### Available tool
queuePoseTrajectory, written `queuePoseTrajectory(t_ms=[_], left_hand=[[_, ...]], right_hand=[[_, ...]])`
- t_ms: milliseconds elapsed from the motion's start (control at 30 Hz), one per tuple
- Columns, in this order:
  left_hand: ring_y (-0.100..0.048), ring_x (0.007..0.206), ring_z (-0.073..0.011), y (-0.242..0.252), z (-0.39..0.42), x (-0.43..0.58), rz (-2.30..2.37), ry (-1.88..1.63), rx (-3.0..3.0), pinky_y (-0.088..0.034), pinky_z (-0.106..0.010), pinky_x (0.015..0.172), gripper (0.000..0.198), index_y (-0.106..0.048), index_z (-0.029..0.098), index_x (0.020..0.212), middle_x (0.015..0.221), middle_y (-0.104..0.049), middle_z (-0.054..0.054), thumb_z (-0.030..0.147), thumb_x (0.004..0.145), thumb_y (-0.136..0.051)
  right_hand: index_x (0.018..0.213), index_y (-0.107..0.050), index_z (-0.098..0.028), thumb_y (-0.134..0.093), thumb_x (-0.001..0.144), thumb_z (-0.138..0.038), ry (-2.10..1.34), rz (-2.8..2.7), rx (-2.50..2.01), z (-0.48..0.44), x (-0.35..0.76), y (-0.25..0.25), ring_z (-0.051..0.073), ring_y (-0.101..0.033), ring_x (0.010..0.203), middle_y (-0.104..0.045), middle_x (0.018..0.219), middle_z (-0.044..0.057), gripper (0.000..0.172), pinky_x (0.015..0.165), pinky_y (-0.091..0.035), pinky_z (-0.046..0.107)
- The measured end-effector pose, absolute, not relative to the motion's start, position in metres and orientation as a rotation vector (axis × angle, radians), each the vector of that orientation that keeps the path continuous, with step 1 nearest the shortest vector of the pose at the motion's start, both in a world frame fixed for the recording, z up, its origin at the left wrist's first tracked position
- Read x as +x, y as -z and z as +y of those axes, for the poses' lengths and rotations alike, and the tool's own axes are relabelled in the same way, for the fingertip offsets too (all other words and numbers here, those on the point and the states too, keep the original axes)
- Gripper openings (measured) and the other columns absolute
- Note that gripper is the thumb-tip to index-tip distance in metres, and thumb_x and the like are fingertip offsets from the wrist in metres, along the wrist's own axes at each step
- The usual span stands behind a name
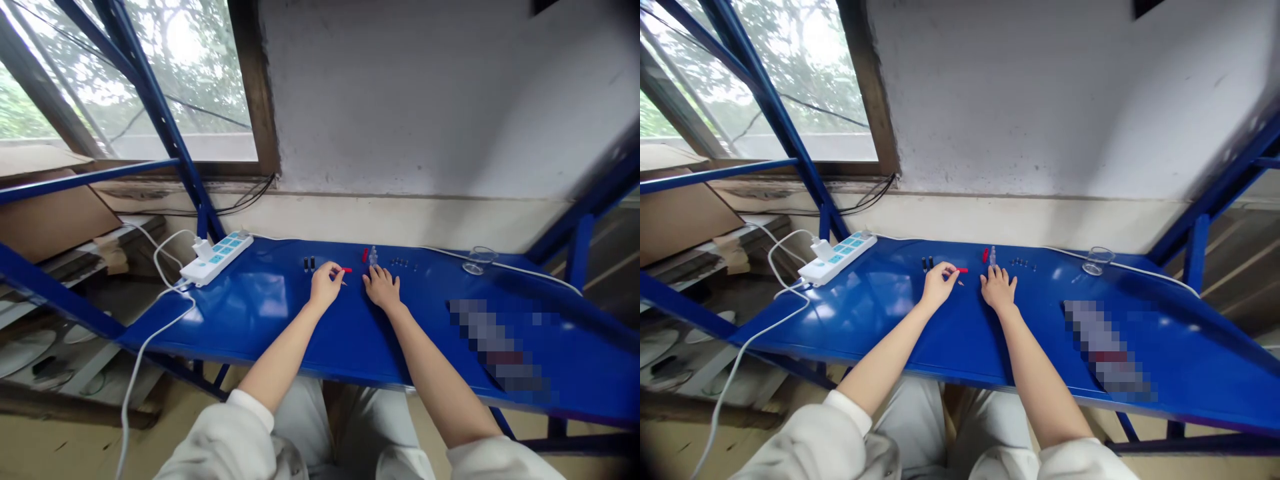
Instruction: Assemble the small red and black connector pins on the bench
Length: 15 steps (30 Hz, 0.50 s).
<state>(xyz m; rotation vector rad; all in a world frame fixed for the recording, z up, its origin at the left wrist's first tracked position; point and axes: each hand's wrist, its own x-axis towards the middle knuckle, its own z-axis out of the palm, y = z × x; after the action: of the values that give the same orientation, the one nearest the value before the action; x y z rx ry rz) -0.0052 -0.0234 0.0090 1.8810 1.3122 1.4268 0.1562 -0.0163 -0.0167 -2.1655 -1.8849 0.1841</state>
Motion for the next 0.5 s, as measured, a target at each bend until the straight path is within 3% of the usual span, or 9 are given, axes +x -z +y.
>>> queuePoseTrajectory(t_ms=[133, 267, 500], left_hand=[[-0.055, 0.058, -0.0094, -0.005, -0.02, -0.004, 1.309, -1.404, 1.827, -0.041, -0.022, 0.059, 0.002, -0.055, 0.017, 0.072, 0.067, -0.059, 0.0, 0.018, 0.074, -0.053], [-0.053, 0.06, -0.009, 0.0, -0.016, -0.005, 1.32, -1.437, 1.75, -0.041, -0.022, 0.061, 0.002, -0.053, 0.016, 0.073, 0.068, -0.057, 0.001, 0.017, 0.074, -0.051], [-0.051, 0.057, -0.0077, 0.003, -0.008, -0.005, 1.259, -1.464, 1.393, -0.039, -0.02, 0.058, 0.003, -0.051, 0.015, 0.074, 0.065, -0.053, 0.002, 0.017, 0.073, -0.053]], right_hand=[[0.125, -0.041, -0.018, -0.026, 0.087, -0.034, -0.162, -1.917, -2.011, -0.026, 0.149, 0.007, 0.024, -0.03, 0.122, -0.04, 0.13, 0.012, 0.043, 0.096, -0.022, 0.051], [0.098, -0.052, -0.016, -0.032, 0.085, -0.03, -0.088, -1.813, -1.643, -0.03, 0.14, -0.008, 0.021, -0.051, 0.093, -0.057, 0.099, 0.012, 0.027, 0.08, -0.038, 0.035], [0.09, -0.045, -0.018, -0.034, 0.085, -0.038, -0.311, -1.551, -1.28, -0.033, 0.142, -0.016, 0.012, -0.051, 0.058, -0.054, 0.068, 0.001, 0.023, 0.059, -0.038, 0.023]])
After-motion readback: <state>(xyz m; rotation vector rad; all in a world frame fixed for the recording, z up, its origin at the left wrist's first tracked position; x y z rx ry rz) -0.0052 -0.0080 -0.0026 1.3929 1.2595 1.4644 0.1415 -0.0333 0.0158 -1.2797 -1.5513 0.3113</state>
